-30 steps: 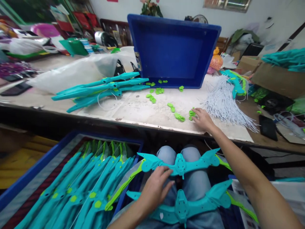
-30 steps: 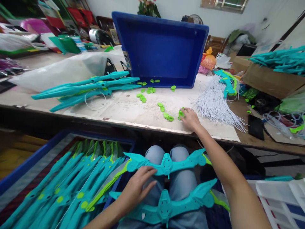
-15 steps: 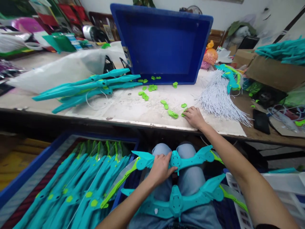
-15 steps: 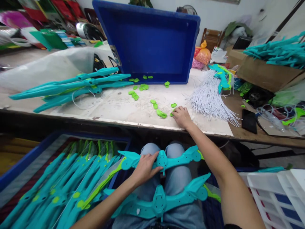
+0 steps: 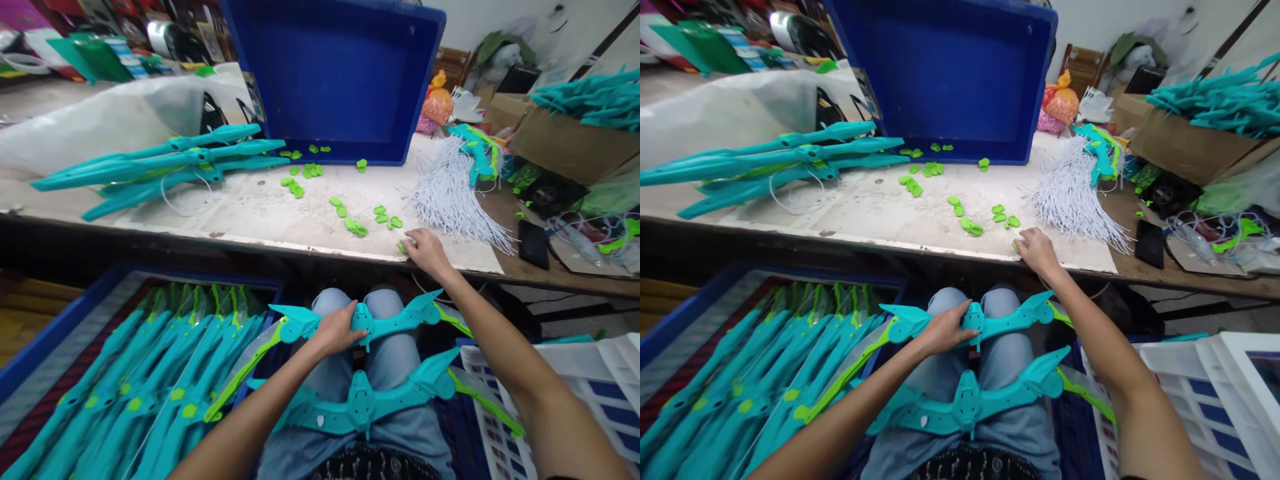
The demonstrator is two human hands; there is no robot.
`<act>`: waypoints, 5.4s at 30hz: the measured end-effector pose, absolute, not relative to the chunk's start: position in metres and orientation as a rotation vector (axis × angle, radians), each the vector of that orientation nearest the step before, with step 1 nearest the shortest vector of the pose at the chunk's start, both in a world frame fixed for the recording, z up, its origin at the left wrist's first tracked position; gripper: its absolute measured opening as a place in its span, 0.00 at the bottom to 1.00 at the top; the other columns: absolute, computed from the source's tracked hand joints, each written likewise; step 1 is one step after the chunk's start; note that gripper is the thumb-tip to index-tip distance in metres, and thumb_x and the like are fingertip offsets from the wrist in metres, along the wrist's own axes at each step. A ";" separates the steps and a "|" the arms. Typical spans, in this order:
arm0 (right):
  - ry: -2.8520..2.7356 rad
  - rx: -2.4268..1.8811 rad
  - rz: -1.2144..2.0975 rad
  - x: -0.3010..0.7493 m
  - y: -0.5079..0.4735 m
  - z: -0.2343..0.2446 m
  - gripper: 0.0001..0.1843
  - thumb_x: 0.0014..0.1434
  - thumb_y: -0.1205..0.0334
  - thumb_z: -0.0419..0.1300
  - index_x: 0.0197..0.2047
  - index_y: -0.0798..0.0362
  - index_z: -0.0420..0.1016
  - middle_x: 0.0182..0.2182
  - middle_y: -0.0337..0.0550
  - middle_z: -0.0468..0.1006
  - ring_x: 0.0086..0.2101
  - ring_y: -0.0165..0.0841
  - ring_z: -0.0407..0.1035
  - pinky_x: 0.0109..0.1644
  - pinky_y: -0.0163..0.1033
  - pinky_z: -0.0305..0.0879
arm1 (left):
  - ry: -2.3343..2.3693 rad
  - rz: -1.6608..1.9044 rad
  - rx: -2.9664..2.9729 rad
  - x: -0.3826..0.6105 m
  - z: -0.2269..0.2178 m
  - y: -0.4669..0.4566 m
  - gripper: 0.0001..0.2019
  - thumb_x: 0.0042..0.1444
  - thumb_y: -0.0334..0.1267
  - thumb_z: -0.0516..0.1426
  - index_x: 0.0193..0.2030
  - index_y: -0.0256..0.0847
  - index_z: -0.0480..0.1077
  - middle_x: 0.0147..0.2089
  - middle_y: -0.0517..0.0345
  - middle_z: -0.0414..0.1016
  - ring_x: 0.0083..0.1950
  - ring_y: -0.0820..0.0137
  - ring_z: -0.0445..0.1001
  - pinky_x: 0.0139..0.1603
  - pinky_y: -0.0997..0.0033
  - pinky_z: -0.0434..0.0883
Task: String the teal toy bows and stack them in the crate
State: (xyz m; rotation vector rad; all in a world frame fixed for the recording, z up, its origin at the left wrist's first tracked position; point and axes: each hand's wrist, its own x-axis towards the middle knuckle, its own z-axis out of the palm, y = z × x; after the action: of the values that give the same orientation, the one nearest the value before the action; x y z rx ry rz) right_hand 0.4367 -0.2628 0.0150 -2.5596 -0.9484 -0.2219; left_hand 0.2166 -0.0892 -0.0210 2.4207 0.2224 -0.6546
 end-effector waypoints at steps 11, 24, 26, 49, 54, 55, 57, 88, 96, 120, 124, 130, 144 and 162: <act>-1.430 -2.445 -0.109 0.442 -0.265 0.016 0.14 0.61 0.61 0.56 0.45 0.54 0.79 0.48 0.51 0.75 0.49 0.42 0.67 0.55 0.46 0.63 | 0.124 -0.610 2.295 0.223 -0.026 -0.077 0.30 0.52 0.45 0.56 0.61 0.36 0.62 0.51 0.45 0.76 0.51 0.53 0.74 0.49 0.61 0.68; -1.535 -2.051 0.011 0.276 -0.272 -0.040 0.14 0.66 0.56 0.52 0.45 0.51 0.78 0.46 0.50 0.79 0.45 0.40 0.70 0.48 0.49 0.67 | 0.213 -0.620 1.581 0.238 -0.046 -0.065 0.21 0.50 0.52 0.59 0.40 0.36 0.75 0.32 0.58 0.75 0.37 0.67 0.69 0.38 0.72 0.65; -1.501 -2.077 -0.012 0.268 -0.271 -0.052 0.14 0.66 0.57 0.52 0.45 0.50 0.78 0.47 0.49 0.79 0.46 0.41 0.70 0.48 0.50 0.67 | 0.227 -0.624 1.546 0.238 -0.049 -0.065 0.22 0.49 0.54 0.59 0.39 0.35 0.74 0.30 0.58 0.74 0.35 0.68 0.68 0.36 0.72 0.64; -1.101 -2.321 0.436 0.288 -0.250 -0.046 0.28 0.51 0.54 0.67 0.55 0.52 0.73 0.47 0.49 0.77 0.48 0.43 0.69 0.53 0.47 0.66 | 0.088 -0.445 1.877 0.234 -0.060 -0.068 0.25 0.49 0.55 0.57 0.41 0.32 0.75 0.22 0.64 0.63 0.26 0.73 0.60 0.27 0.74 0.57; -0.899 -2.383 -0.333 0.382 -0.242 -0.002 0.15 0.65 0.61 0.50 0.44 0.53 0.78 0.42 0.49 0.79 0.44 0.41 0.67 0.53 0.48 0.61 | 0.167 -0.273 1.976 0.232 -0.059 -0.076 0.24 0.49 0.46 0.60 0.51 0.31 0.72 0.43 0.48 0.77 0.44 0.59 0.74 0.42 0.66 0.70; -0.850 -2.429 -0.426 0.406 -0.238 0.004 0.16 0.64 0.64 0.49 0.46 0.55 0.77 0.44 0.50 0.78 0.46 0.42 0.66 0.55 0.48 0.59 | 0.179 -0.152 2.011 0.229 -0.056 -0.080 0.24 0.50 0.44 0.60 0.52 0.32 0.71 0.48 0.45 0.76 0.48 0.58 0.74 0.47 0.64 0.71; -0.848 -2.531 -0.446 0.447 -0.228 0.011 0.15 0.61 0.66 0.51 0.46 0.57 0.76 0.46 0.53 0.77 0.47 0.44 0.64 0.55 0.49 0.58 | 0.167 0.138 2.079 0.216 -0.048 -0.089 0.20 0.54 0.42 0.57 0.52 0.34 0.70 0.52 0.43 0.74 0.53 0.58 0.72 0.54 0.60 0.69; -1.348 -2.555 -0.076 0.485 -0.279 0.017 0.11 0.52 0.69 0.56 0.37 0.54 0.78 0.41 0.49 0.80 0.45 0.43 0.70 0.55 0.48 0.61 | 0.207 -0.614 1.958 0.129 -0.053 -0.121 0.18 0.52 0.42 0.55 0.47 0.34 0.71 0.33 0.57 0.72 0.35 0.66 0.68 0.34 0.70 0.62; -1.319 -2.245 -0.066 0.317 -0.300 0.012 0.14 0.61 0.52 0.58 0.44 0.52 0.75 0.44 0.51 0.78 0.45 0.42 0.70 0.51 0.49 0.65 | 0.265 -0.570 1.628 0.141 -0.056 -0.112 0.19 0.54 0.50 0.55 0.40 0.36 0.74 0.36 0.55 0.75 0.41 0.62 0.71 0.43 0.66 0.67; -1.146 -2.219 0.424 0.193 -0.298 -0.065 0.38 0.51 0.55 0.68 0.63 0.49 0.61 0.46 0.51 0.75 0.46 0.46 0.70 0.48 0.54 0.71 | 0.333 -0.539 1.302 0.133 -0.069 -0.119 0.20 0.41 0.47 0.64 0.37 0.34 0.71 0.33 0.57 0.74 0.37 0.65 0.71 0.36 0.70 0.67; -1.162 -2.284 0.507 0.194 -0.292 -0.060 0.35 0.48 0.54 0.70 0.58 0.50 0.67 0.44 0.49 0.77 0.46 0.45 0.71 0.47 0.51 0.71 | 0.348 -0.539 1.330 0.133 -0.071 -0.119 0.19 0.40 0.45 0.64 0.37 0.34 0.73 0.32 0.57 0.75 0.37 0.64 0.72 0.36 0.69 0.68; -1.320 -2.262 0.529 0.251 -0.275 -0.021 0.16 0.58 0.52 0.62 0.48 0.48 0.77 0.39 0.44 0.81 0.39 0.39 0.74 0.42 0.40 0.69 | 0.163 -0.504 1.557 0.132 -0.067 -0.114 0.20 0.48 0.51 0.60 0.39 0.34 0.72 0.31 0.58 0.73 0.35 0.67 0.69 0.35 0.71 0.66; -0.763 -2.758 -0.404 0.472 -0.236 0.017 0.15 0.58 0.67 0.50 0.37 0.56 0.78 0.35 0.54 0.74 0.40 0.42 0.64 0.46 0.46 0.61 | 0.144 -0.460 1.988 0.125 -0.040 -0.103 0.24 0.55 0.43 0.56 0.59 0.41 0.69 0.57 0.47 0.74 0.54 0.56 0.74 0.55 0.60 0.69; -1.116 -2.656 -0.065 0.477 -0.194 0.022 0.11 0.63 0.67 0.51 0.43 0.56 0.73 0.42 0.51 0.76 0.43 0.39 0.66 0.47 0.42 0.60 | -0.023 -0.717 2.467 0.084 -0.048 -0.153 0.55 0.43 0.39 0.68 0.72 0.43 0.39 0.74 0.37 0.32 0.71 0.44 0.48 0.66 0.46 0.57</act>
State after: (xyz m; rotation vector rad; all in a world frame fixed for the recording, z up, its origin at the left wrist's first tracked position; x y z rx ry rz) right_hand 0.4767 -0.1940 0.0221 -2.6560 -1.1163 -0.0647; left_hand 0.0835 -0.1527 -0.0475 2.4670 -0.0232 -0.7167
